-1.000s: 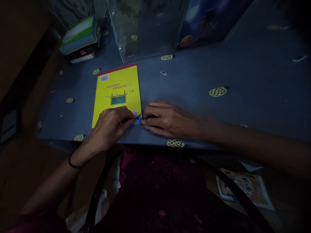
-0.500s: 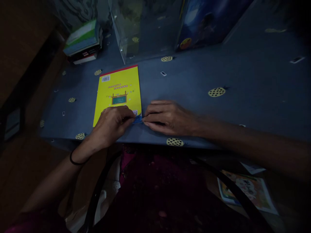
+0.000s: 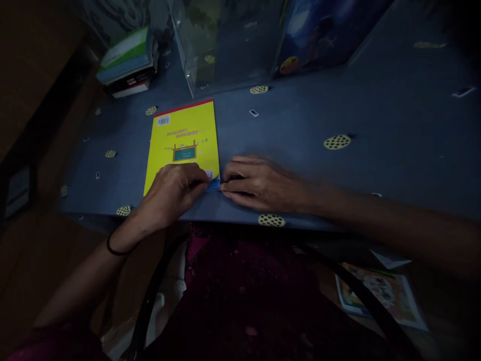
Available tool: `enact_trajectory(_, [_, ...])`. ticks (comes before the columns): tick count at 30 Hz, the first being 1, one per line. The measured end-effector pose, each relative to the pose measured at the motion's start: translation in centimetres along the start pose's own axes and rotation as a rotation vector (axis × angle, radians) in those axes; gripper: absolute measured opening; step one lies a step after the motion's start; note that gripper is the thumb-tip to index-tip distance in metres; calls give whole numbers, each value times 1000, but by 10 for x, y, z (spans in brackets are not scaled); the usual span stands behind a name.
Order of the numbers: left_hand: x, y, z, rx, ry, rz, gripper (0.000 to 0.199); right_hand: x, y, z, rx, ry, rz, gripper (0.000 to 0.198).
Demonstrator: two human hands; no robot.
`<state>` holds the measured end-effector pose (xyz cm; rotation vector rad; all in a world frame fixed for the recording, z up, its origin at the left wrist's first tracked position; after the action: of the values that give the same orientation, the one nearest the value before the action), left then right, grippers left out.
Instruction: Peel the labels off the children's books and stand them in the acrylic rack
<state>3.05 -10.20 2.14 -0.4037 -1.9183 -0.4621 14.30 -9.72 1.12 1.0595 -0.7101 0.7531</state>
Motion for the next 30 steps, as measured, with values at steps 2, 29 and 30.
enact_trajectory(2, [0, 0, 0, 1, -7, -5, 14, 1, 0, 1, 12, -2, -14, 26])
enact_trajectory(29, [1, 0, -1, 20, 11, -9, 17, -1, -1, 6, 27, -74, 12, 29])
enact_trajectory(30, [1, 0, -1, 17, 9, -10, 17, -1, -2, 7, 34, -72, 14, 29])
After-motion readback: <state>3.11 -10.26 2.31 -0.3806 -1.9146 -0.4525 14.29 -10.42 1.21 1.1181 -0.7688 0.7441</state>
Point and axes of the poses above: each hand's wrist, its own y-axis towards the middle knuckle, its own x-axis out of the back of the hand, z = x × y, the point moved 9 cm from there along y, towards the middle knuckle, and after that the axes turned 14 degrees about -x, right-handed, at the moved point
